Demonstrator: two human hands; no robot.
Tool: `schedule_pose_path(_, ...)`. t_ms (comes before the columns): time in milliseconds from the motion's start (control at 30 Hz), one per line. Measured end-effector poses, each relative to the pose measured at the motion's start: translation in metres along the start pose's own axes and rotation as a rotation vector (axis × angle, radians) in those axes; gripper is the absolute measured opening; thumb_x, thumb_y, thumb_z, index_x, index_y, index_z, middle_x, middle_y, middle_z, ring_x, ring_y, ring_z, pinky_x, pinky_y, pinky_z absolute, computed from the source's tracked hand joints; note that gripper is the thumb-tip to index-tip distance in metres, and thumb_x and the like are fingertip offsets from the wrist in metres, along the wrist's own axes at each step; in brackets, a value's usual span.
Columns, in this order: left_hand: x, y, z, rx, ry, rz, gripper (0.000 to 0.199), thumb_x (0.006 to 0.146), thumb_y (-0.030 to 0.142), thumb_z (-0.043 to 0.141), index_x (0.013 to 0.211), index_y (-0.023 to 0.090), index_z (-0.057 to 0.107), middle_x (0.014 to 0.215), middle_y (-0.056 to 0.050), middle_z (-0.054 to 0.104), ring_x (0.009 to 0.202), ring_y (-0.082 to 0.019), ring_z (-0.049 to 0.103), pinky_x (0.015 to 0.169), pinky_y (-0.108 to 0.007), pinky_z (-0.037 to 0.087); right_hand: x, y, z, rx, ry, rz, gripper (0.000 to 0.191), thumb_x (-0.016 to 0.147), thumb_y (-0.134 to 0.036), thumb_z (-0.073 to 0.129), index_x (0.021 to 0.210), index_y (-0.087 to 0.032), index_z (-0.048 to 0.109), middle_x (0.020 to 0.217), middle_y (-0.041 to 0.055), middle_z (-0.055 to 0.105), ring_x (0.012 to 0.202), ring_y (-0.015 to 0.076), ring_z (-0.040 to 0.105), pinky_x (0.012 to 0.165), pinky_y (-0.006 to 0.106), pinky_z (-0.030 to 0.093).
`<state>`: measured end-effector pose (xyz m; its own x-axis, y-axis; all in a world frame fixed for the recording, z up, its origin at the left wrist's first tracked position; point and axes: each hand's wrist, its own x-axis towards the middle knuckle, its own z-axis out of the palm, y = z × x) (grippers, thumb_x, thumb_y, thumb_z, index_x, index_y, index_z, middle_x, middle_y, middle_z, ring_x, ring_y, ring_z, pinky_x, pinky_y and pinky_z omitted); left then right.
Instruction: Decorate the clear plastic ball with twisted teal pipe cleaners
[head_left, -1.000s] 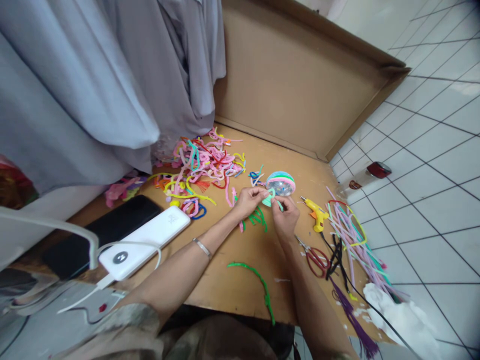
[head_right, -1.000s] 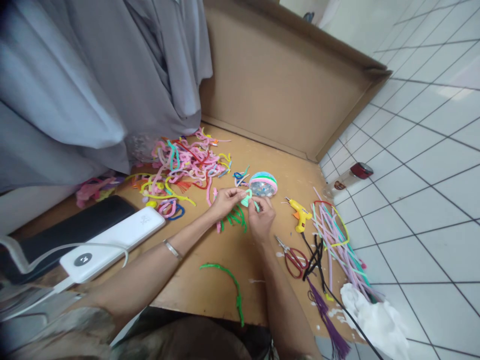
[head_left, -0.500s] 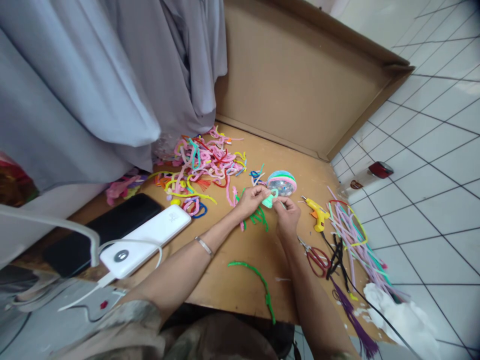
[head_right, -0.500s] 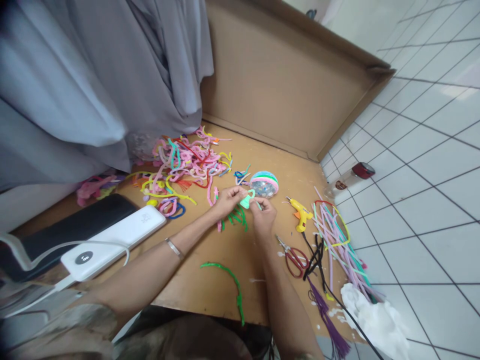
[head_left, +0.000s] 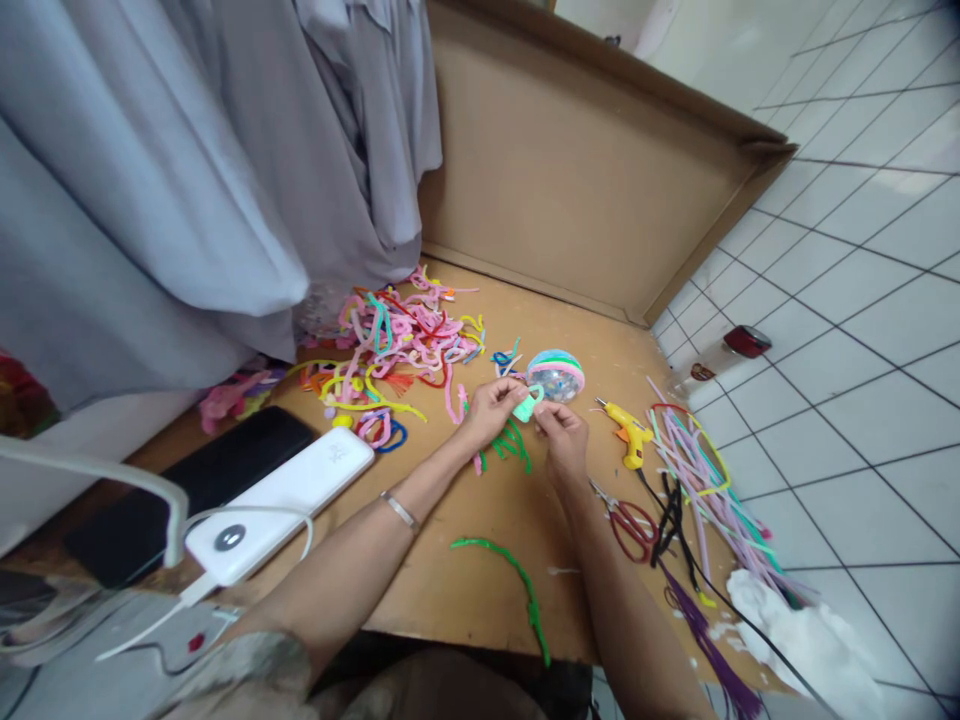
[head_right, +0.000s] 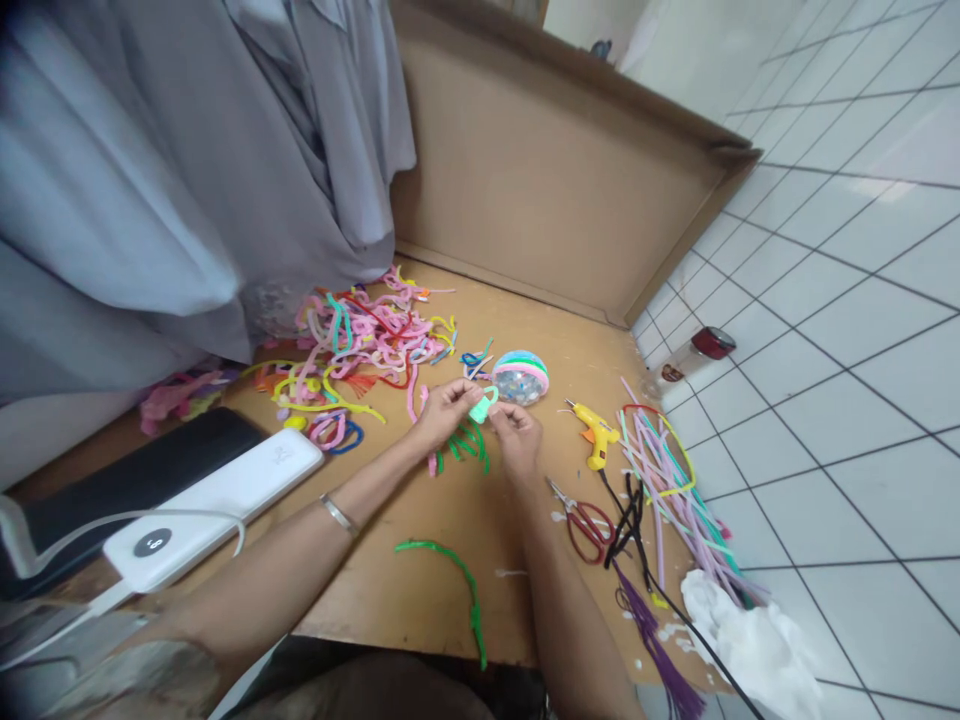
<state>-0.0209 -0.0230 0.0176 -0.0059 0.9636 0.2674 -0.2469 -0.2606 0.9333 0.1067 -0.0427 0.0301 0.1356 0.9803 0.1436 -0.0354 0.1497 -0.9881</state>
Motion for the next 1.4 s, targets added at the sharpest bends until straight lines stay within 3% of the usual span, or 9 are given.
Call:
schedule_pose_path(167, 0.001, 0.001, -0.003, 0.064, 0.01, 0.001, 0.043, 0.072, 0.056, 0.067, 0.069, 0.014, 0.059, 0.062, 0.002, 0.053, 0.06, -0.009, 0.045, 0.061, -0.022, 0.038, 0.0, -0.004, -0.002, -0.018, -0.019, -0.007, 0.031, 0.07, -0.046, 0.066, 0.062, -0.016, 0.061, 0.05, -0.0051, 0.049, 0.05, 0.0084, 0.039, 0.051, 0.023, 0.029)
schedule_pose_path(300, -0.001, 0.003, -0.002, 0.099, -0.045, -0.009, 0.044, 0.072, 0.057, 0.066, 0.069, 0.013, 0.059, 0.062, 0.002, 0.053, 0.059, -0.009, 0.044, 0.058, -0.022, 0.036, -0.001, -0.01, -0.002, -0.094, 0.002, -0.052, 0.028, 0.065, -0.043, 0.069, 0.062, -0.016, 0.062, 0.053, -0.0043, 0.053, 0.053, 0.0092, 0.042, 0.055, 0.023, 0.034)
schedule_pose_path(500, -0.005, 0.008, 0.003, -0.012, -0.099, -0.093, 0.048, 0.07, 0.061, 0.066, 0.068, 0.014, 0.058, 0.062, 0.002, 0.052, 0.06, -0.009, 0.044, 0.057, -0.022, 0.035, 0.0, -0.008, 0.0, -0.091, 0.076, -0.067, 0.024, 0.064, -0.04, 0.067, 0.063, -0.016, 0.064, 0.057, -0.0022, 0.059, 0.055, 0.0112, 0.048, 0.059, 0.026, 0.041)
schedule_pose_path(600, -0.006, 0.007, 0.005, -0.04, -0.134, -0.165, 0.046, 0.062, 0.057, 0.075, 0.066, 0.013, 0.059, 0.06, 0.004, 0.051, 0.057, -0.008, 0.043, 0.056, -0.021, 0.033, 0.0, -0.005, 0.0, -0.094, 0.095, -0.101, 0.024, 0.066, -0.04, 0.066, 0.065, -0.016, 0.064, 0.057, -0.0022, 0.059, 0.056, 0.0115, 0.049, 0.059, 0.026, 0.042)
schedule_pose_path(867, 0.003, 0.001, -0.002, -0.249, 0.056, -0.2, 0.04, 0.055, 0.045, 0.082, 0.066, 0.011, 0.064, 0.058, 0.002, 0.058, 0.055, -0.007, 0.048, 0.058, -0.022, 0.038, 0.003, 0.007, -0.007, -0.092, 0.014, -0.152, 0.033, 0.082, -0.045, 0.055, 0.092, -0.016, 0.067, 0.066, -0.0008, 0.059, 0.058, 0.0121, 0.051, 0.057, 0.025, 0.043)
schedule_pose_path(1000, 0.006, 0.002, -0.004, -0.358, 0.07, -0.271, 0.044, 0.048, 0.043, 0.085, 0.068, 0.011, 0.064, 0.056, 0.003, 0.057, 0.051, -0.006, 0.047, 0.056, -0.02, 0.038, 0.001, 0.008, -0.005, -0.264, 0.049, -0.312, 0.025, 0.079, -0.032, 0.06, 0.099, -0.018, 0.065, 0.078, 0.0022, 0.062, 0.067, 0.0146, 0.057, 0.065, 0.028, 0.048)
schedule_pose_path(1100, 0.007, 0.003, -0.004, -0.368, 0.077, -0.282, 0.043, 0.048, 0.041, 0.086, 0.067, 0.011, 0.063, 0.056, 0.003, 0.057, 0.05, -0.005, 0.047, 0.054, -0.02, 0.038, -0.002, 0.005, -0.004, -0.423, -0.005, -0.516, 0.02, 0.083, -0.027, 0.057, 0.099, -0.02, 0.067, 0.088, 0.0055, 0.065, 0.074, 0.0165, 0.06, 0.068, 0.03, 0.05)
schedule_pose_path(1233, 0.007, 0.002, -0.005, -0.35, 0.095, -0.274, 0.041, 0.05, 0.041, 0.085, 0.064, 0.011, 0.06, 0.055, 0.003, 0.056, 0.05, -0.005, 0.047, 0.053, -0.019, 0.038, -0.002, 0.003, -0.007, -0.57, -0.077, -0.761, 0.02, 0.088, -0.021, 0.052, 0.099, -0.023, 0.068, 0.086, 0.0055, 0.066, 0.079, 0.018, 0.062, 0.073, 0.032, 0.051)
schedule_pose_path(1400, 0.006, 0.0, -0.006, -0.306, 0.023, -0.224, 0.042, 0.056, 0.044, 0.082, 0.062, 0.011, 0.056, 0.055, 0.003, 0.054, 0.051, -0.005, 0.045, 0.054, -0.02, 0.037, -0.003, 0.001, -0.008, -0.691, -0.099, -0.874, 0.019, 0.09, -0.022, 0.051, 0.09, -0.023, 0.071, 0.081, 0.0058, 0.064, 0.079, 0.0185, 0.061, 0.073, 0.032, 0.05)
